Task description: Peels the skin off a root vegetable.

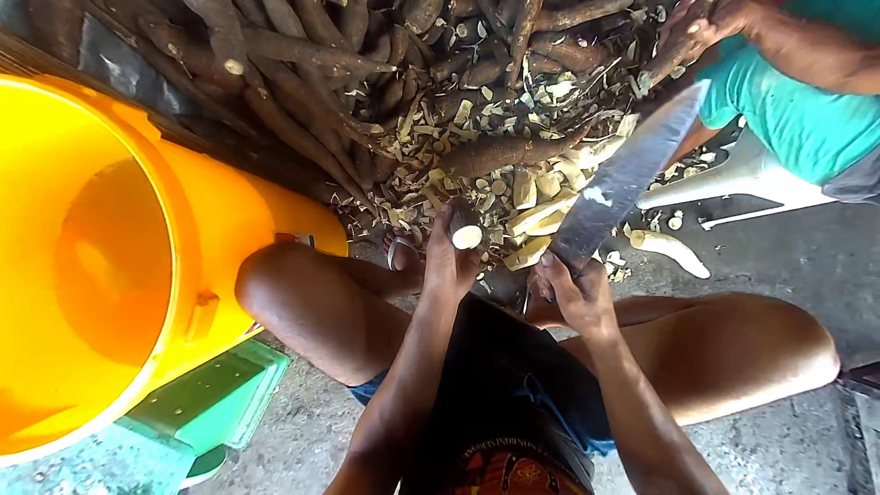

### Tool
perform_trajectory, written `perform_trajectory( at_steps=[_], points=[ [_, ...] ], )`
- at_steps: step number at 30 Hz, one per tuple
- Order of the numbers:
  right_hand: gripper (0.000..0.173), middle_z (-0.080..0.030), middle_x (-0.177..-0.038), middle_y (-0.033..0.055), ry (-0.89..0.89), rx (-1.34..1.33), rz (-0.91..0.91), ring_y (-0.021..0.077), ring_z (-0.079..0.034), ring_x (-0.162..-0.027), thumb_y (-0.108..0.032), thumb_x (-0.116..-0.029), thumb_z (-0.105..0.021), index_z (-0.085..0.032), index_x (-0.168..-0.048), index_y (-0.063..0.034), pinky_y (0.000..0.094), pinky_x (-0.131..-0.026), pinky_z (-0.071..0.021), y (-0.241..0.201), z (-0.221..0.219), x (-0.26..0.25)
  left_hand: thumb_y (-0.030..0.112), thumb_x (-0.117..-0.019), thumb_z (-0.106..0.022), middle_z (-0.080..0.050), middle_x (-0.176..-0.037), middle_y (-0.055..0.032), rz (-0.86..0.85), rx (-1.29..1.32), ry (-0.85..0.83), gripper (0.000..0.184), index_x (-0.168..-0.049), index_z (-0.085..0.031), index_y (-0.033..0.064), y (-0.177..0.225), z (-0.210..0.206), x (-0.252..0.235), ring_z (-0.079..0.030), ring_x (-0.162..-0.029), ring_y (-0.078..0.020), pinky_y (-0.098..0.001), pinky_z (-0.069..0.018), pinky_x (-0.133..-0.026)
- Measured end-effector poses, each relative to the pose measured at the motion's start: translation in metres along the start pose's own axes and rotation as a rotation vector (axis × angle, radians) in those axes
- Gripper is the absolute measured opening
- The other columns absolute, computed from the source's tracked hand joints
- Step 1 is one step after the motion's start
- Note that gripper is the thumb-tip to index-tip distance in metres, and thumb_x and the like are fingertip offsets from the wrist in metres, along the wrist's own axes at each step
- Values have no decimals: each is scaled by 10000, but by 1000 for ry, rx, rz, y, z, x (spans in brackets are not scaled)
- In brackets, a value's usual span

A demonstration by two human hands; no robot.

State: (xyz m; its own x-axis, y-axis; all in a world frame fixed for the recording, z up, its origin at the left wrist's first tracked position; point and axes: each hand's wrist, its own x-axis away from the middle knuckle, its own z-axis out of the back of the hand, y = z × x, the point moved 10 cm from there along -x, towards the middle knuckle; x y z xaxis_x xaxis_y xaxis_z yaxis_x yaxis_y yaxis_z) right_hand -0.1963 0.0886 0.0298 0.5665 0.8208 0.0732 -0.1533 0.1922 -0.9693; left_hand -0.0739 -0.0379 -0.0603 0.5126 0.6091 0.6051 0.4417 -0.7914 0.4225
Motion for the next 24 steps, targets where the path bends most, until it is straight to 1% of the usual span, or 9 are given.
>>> perform_trajectory(
  at_steps=[2, 3, 4, 6, 8, 9, 13, 18, 24],
  points=[
    [370, -545, -598, -63, -88, 299, -28, 36, -540, -514, -389, -1043, -507, -639, -834, -113, 249, -490, -490, 2, 2, -2, 492, -1057, -442, -645, -968, -66, 55, 19, 20, 361, -1168, -587, 181, -8, 3, -2, -636, -717, -144, -268, -550, -598],
    [385, -535, -592, -37, -124, 473, -6, 69, -537, -514, -409, -1032, -522, -653, -851, -95, 289, -490, -478, 3, 1, -5, 481, -1053, -459, -639, -954, -66, 75, 29, 13, 348, -1156, -590, 176, -11, 3, -2, -626, -700, -141, -264, -547, -597],
    [423, -531, -582, 10, -156, 628, 48, 140, -548, -519, -453, -1011, -553, -646, -838, -78, 362, -491, -469, 3, -1, -8, 482, -1053, -456, -640, -951, -62, 87, 30, -11, 347, -1148, -595, 178, -14, 2, -3, -623, -696, -137, -260, -544, -592],
    [629, -587, -596, 100, -234, 808, 131, 297, -636, -571, -660, -915, -587, -661, -832, -41, 519, -515, -497, 5, -8, -15, 472, -1065, -443, -652, -1068, -59, 92, 42, -106, 353, -1238, -590, 201, -17, 0, -2, -663, -830, -151, -288, -578, -678],
    [826, -615, -623, 106, -314, 914, 170, 328, -669, -614, -852, -848, -445, -673, -853, -58, 543, -533, -508, 7, -17, -18, 469, -1061, -453, -660, -1076, -45, 79, 20, -135, 362, -1249, -604, 199, -21, -1, 0, -671, -871, -145, -292, -582, -695],
    [863, -607, -617, 99, -329, 958, 207, 325, -664, -602, -879, -852, -369, -663, -839, -68, 528, -512, -498, 7, -21, -19, 467, -1067, -439, -664, -1054, -37, 65, -1, -128, 359, -1234, -607, 198, -21, -2, 2, -674, -862, -137, -290, -585, -689],
    [835, -563, -575, 92, -298, 1064, 301, 318, -635, -547, -827, -924, -277, -613, -764, -80, 485, -454, -456, 7, -25, -26, 500, -1075, -416, -676, -1023, -34, 18, -81, -70, 394, -1234, -604, 193, -21, -1, 6, -687, -833, -135, -301, -600, -663],
    [857, -525, -537, 74, -254, 1019, 376, 288, -609, -505, -831, -929, -225, -595, -731, -84, 458, -424, -437, 2, -26, -26, 529, -1070, -406, -674, -1060, -14, -27, -102, -78, 419, -1250, -602, 204, -17, -3, 5, -678, -874, -112, -289, -594, -710],
    [870, -519, -528, 67, -309, 1020, 336, 288, -613, -511, -839, -926, -188, -593, -727, -95, 463, -434, -446, 12, -29, -32, 564, -1051, -428, -671, -1041, -1, -65, -177, -30, 428, -1239, -604, 223, -13, 1, 3, -676, -881, -109, -300, -596, -726]
  ],
)
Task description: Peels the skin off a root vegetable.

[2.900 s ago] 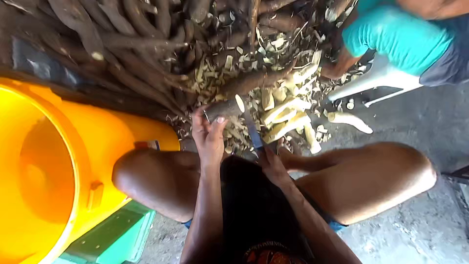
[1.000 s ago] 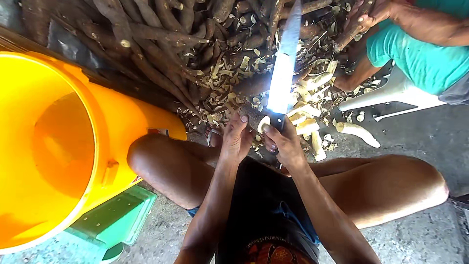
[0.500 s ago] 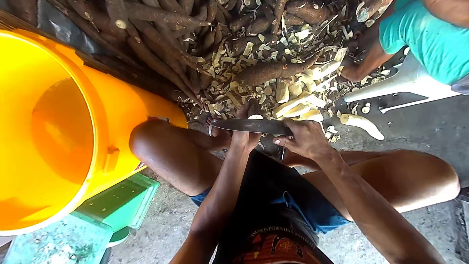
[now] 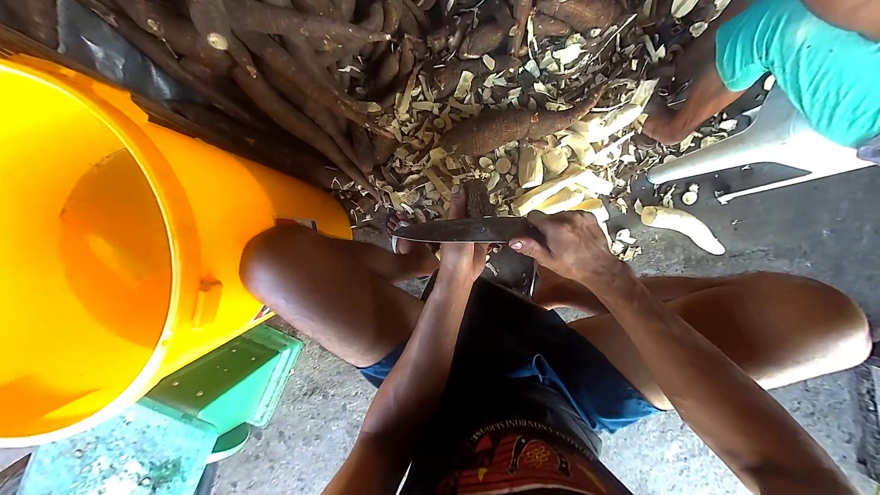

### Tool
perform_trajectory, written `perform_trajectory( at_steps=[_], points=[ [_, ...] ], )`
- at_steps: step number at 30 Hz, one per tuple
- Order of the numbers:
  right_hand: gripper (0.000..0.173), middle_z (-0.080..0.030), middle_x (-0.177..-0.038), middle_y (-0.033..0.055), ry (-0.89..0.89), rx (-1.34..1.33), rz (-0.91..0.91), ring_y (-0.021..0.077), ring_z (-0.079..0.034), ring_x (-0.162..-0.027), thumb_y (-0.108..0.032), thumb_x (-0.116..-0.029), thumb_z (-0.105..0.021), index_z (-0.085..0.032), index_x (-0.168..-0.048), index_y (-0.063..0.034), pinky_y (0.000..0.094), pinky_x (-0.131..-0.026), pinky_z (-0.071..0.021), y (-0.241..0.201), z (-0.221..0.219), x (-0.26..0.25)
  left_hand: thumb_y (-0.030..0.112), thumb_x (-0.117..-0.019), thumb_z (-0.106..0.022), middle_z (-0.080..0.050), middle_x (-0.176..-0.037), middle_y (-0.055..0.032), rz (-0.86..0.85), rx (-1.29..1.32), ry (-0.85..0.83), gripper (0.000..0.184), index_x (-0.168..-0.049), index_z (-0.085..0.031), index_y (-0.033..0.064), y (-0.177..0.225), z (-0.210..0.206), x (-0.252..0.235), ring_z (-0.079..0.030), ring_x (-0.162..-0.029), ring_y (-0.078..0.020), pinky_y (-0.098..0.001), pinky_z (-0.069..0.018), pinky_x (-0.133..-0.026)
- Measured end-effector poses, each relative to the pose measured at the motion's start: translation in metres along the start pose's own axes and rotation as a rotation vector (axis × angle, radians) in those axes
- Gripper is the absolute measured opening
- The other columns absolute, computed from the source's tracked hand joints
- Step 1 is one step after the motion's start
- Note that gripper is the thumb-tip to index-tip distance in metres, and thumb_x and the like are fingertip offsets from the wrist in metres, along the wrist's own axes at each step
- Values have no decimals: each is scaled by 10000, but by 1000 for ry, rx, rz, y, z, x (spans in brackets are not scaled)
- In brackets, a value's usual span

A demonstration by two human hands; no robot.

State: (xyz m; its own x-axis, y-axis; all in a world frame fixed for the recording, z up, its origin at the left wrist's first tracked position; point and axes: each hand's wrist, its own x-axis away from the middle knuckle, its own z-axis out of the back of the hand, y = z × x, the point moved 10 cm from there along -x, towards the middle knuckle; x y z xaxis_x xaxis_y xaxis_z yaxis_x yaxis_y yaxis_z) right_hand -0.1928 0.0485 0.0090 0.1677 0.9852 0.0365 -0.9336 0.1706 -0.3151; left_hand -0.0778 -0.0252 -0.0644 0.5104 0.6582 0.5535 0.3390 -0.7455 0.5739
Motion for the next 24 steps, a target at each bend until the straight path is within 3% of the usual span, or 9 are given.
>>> perform_trajectory(
  at_steps=[4, 6, 9, 11, 14, 18, 20, 22, 24],
  points=[
    [868, -526, -528, 59, -9, -27, 42, 277, -613, -509, -833, -932, -187, -604, -727, -100, 467, -435, -453, -1, -1, -3, 586, -1046, -420, -675, -1023, 2, -12, -24, 25, 457, -1220, -613, 210, 0, 5, -4, -676, -880, -105, -309, -598, -738],
    [867, -550, -545, 77, -8, 3, 26, 297, -623, -515, -830, -934, -208, -629, -758, -92, 481, -438, -461, 7, 0, -4, 586, -1050, -407, -676, -976, -5, -8, -42, 39, 458, -1193, -619, 206, 1, 6, -3, -674, -807, -107, -292, -592, -673],
    [825, -630, -684, 230, -38, 46, -251, 467, -669, -643, -748, -999, -279, -668, -948, -22, 633, -518, -506, 61, 7, 3, 575, -1065, -361, -661, -887, -50, 56, -36, 123, 476, -1148, -608, 176, 7, 11, 5, -634, -643, -140, -276, -546, -528],
    [842, -595, -643, 194, 8, -2, -323, 432, -645, -616, -762, -994, -211, -638, -885, -45, 613, -509, -484, 79, 17, 4, 580, -1067, -345, -665, -932, -71, 71, -19, 139, 512, -1212, -608, 166, 10, 15, 4, -645, -667, -159, -291, -559, -544],
    [851, -604, -601, 118, -82, -71, -120, 351, -671, -610, -804, -944, -265, -662, -788, -68, 567, -536, -528, 27, 14, -2, 472, -1093, -366, -677, -973, -66, 41, 3, 168, 387, -1221, -583, 179, 7, 21, 2, -670, -705, -166, -310, -581, -571],
    [786, -674, -749, 237, -132, 82, -318, 485, -696, -732, -728, -998, -347, -691, -969, -22, 655, -593, -529, 68, 4, 0, 501, -1094, -329, -660, -918, -90, 80, 12, 130, 476, -1189, -608, 127, 8, 16, 9, -634, -653, -166, -279, -548, -545],
    [802, -633, -686, 206, -59, 56, -365, 458, -673, -680, -741, -998, -278, -650, -901, -37, 629, -560, -502, 84, 15, -1, 514, -1094, -303, -666, -942, -112, 78, 21, 124, 524, -1210, -618, 112, 11, 16, 10, -627, -646, -170, -274, -537, -536],
    [836, -611, -626, 154, -61, -55, -224, 398, -669, -632, -754, -982, -247, -659, -839, -41, 604, -547, -518, 53, 23, -1, 488, -1100, -314, -656, -892, -109, 72, 32, 164, 475, -1163, -602, 115, 8, 19, 9, -633, -636, -178, -289, -550, -536],
    [819, -618, -623, 148, -136, -42, -128, 384, -684, -639, -767, -965, -312, -665, -816, -43, 581, -550, -528, 31, 15, -4, 460, -1097, -357, -659, -830, -109, 55, 39, 185, 422, -1108, -593, 111, 6, 16, 8, -635, -599, -180, -300, -555, -515]
  ],
)
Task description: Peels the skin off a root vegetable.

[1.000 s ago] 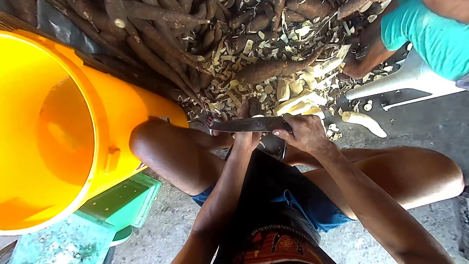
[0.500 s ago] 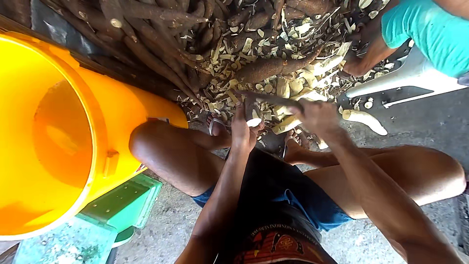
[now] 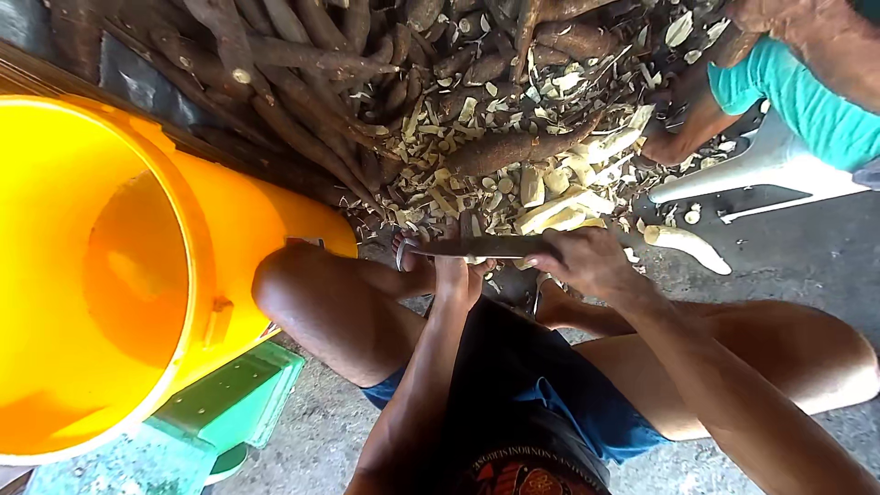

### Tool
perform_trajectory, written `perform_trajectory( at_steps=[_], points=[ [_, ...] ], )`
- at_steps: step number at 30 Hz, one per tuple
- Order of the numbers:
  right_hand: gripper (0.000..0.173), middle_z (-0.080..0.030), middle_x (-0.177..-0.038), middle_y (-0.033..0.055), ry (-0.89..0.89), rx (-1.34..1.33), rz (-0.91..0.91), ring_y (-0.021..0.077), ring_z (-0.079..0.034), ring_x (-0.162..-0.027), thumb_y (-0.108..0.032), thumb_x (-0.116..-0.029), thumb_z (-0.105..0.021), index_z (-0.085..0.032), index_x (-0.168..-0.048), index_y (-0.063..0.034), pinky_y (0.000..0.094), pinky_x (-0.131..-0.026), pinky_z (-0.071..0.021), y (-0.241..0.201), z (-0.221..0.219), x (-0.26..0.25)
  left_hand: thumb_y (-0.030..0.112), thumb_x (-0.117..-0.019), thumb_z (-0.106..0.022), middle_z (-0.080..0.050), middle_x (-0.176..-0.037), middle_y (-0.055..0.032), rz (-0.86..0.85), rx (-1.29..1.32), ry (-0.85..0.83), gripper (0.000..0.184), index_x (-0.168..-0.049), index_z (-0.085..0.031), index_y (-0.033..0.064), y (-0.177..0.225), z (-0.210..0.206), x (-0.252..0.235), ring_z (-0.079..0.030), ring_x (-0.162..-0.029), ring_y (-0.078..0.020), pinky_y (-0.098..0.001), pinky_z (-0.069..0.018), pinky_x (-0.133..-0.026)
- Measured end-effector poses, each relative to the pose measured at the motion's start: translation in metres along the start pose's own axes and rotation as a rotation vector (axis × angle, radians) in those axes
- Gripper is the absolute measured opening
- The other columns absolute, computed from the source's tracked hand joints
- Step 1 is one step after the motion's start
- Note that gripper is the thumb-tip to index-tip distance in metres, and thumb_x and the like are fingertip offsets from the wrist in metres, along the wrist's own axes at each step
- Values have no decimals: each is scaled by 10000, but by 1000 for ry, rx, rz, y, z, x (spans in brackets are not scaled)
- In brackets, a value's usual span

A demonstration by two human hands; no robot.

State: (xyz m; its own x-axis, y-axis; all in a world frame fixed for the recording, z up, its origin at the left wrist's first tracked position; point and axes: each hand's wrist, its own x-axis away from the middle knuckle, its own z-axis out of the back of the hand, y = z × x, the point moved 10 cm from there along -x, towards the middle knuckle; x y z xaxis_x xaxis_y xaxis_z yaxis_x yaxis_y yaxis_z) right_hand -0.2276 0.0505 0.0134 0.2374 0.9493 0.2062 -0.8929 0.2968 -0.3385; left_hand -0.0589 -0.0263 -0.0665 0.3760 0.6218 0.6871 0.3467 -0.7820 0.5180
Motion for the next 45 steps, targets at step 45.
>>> perform_trajectory(
  at_steps=[45],
  points=[
    [866, -572, -562, 125, 246, -1, 51, 342, -631, -514, -779, -973, -226, -644, -787, -44, 514, -430, -472, -18, 0, 17, 428, -1077, -475, -673, -1080, -25, -254, -102, -28, 335, -1258, -572, 163, 26, -28, 24, -681, -951, -119, -312, -599, -796]
  ],
)
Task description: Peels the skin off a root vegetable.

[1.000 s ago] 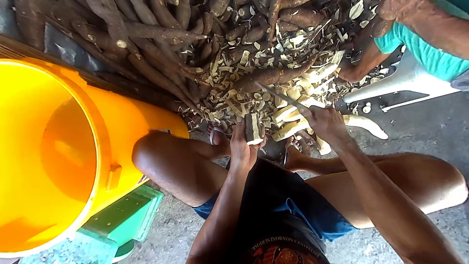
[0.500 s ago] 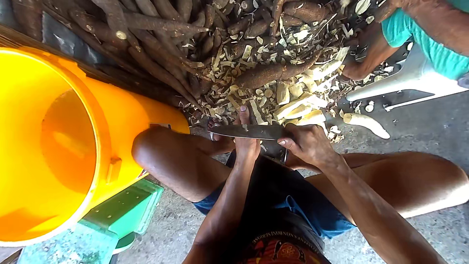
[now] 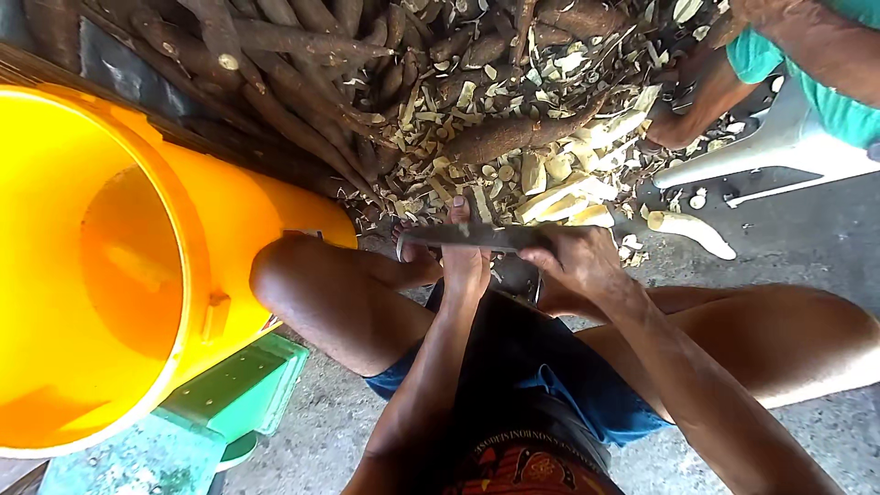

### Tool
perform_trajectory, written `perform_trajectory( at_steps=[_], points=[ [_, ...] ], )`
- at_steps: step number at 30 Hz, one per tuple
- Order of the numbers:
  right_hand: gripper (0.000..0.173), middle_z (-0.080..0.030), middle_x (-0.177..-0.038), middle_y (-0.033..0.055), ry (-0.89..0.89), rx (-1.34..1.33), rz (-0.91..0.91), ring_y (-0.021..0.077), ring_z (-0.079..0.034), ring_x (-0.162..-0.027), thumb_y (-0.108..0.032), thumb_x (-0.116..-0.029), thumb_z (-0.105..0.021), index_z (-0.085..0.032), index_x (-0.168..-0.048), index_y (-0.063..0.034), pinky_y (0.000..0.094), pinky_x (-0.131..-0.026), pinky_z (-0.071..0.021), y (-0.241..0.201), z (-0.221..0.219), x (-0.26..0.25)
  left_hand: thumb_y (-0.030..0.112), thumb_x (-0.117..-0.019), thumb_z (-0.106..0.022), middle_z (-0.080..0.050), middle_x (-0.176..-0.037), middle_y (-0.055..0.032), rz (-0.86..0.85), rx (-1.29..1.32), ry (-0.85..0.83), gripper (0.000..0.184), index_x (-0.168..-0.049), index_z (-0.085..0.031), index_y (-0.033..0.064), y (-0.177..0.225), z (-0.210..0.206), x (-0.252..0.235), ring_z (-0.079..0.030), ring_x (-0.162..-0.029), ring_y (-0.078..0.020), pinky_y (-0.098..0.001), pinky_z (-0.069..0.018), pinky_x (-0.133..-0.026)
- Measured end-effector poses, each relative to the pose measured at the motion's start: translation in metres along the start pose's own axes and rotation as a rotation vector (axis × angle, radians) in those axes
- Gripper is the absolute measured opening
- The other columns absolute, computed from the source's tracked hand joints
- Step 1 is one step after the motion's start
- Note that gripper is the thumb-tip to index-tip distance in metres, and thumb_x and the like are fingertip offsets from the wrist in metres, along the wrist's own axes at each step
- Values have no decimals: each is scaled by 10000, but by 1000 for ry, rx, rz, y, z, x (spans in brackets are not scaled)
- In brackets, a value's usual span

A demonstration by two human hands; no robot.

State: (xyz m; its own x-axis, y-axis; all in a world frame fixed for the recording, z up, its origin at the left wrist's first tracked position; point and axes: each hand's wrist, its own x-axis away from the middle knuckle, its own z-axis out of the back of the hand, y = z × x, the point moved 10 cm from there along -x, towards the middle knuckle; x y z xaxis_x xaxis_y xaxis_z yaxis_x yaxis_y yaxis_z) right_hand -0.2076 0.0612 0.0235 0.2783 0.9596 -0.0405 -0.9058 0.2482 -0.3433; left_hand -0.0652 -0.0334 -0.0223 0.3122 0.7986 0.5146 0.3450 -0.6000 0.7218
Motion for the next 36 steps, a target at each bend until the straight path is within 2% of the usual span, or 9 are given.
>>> perform_trajectory(
  at_steps=[3, 6, 8, 12, 16, 19, 22, 27, 36],
  points=[
    [824, -600, -617, 185, -12, -7, -240, 425, -647, -584, -728, -1010, -250, -645, -865, -20, 612, -498, -487, 56, 3, 1, 475, -1079, -432, -679, -981, -88, 78, 32, -38, 401, -1212, -601, 137, -3, 5, 1, -691, -758, -178, -326, -605, -603],
    [817, -533, -541, 82, 18, -139, -68, 287, -595, -504, -754, -986, -240, -612, -742, -69, 509, -446, -470, 20, 19, -2, 431, -1085, -434, -690, -942, -66, 61, 80, -36, 334, -1142, -612, 155, -8, 6, -2, -697, -750, -169, -332, -611, -617],
    [828, -556, -545, 109, -15, -61, 4, 324, -631, -518, -764, -971, -275, -631, -740, -54, 520, -449, -486, 3, 17, -5, 406, -1084, -452, -689, -955, -54, 68, 94, -36, 298, -1156, -613, 166, -9, 4, -3, -697, -797, -164, -329, -607, -663],
    [798, -654, -744, 259, -181, 128, -427, 516, -679, -746, -718, -1013, -304, -658, -951, -6, 675, -602, -507, 88, 2, -6, 418, -1106, -365, -680, -893, -121, 75, 78, -103, 417, -1139, -610, 83, -2, 3, 6, -682, -661, -196, -321, -601, -558],
    [816, -557, -585, 135, -68, -32, -298, 377, -624, -576, -735, -1000, -213, -613, -790, -55, 580, -502, -477, 61, 12, -1, 441, -1100, -373, -686, -997, -166, 169, 152, -60, 429, -1224, -575, 83, -11, 6, 2, -701, -748, -248, -368, -615, -636],
    [835, -546, -560, 92, -23, -157, -128, 302, -617, -544, -771, -980, -232, -628, -768, -66, 522, -477, -479, 9, 16, 8, 507, -1079, -386, -665, -1023, -96, 194, 181, 10, 417, -1230, -553, 156, -19, 8, -5, -685, -817, -209, -370, -601, -677],
    [844, -545, -554, 89, -3, -190, -51, 288, -616, -541, -778, -980, -235, -629, -759, -65, 491, -469, -465, -23, 9, 16, 498, -1065, -441, -677, -1081, -22, 83, 184, -101, 365, -1241, -588, 213, -19, 6, -6, -678, -970, -143, -347, -590, -821],
    [844, -519, -530, 83, 36, -128, -52, 287, -598, -506, -773, -981, -221, -609, -729, -67, 466, -439, -438, -31, 4, 17, 481, -1033, -547, -683, -1058, -15, 45, 166, -121, 336, -1213, -619, 206, -22, 3, -4, -682, -966, -135, -334, -596, -828],
    [827, -504, -522, 78, 70, -70, -4, 277, -578, -475, -762, -986, -231, -596, -726, -67, 442, -409, -410, -34, 8, 15, 424, -1071, -484, -677, -1128, 16, -1, 55, -97, 306, -1268, -600, 220, -21, 9, 1, -654, -1063, -98, -318, -563, -916]
  ],
)
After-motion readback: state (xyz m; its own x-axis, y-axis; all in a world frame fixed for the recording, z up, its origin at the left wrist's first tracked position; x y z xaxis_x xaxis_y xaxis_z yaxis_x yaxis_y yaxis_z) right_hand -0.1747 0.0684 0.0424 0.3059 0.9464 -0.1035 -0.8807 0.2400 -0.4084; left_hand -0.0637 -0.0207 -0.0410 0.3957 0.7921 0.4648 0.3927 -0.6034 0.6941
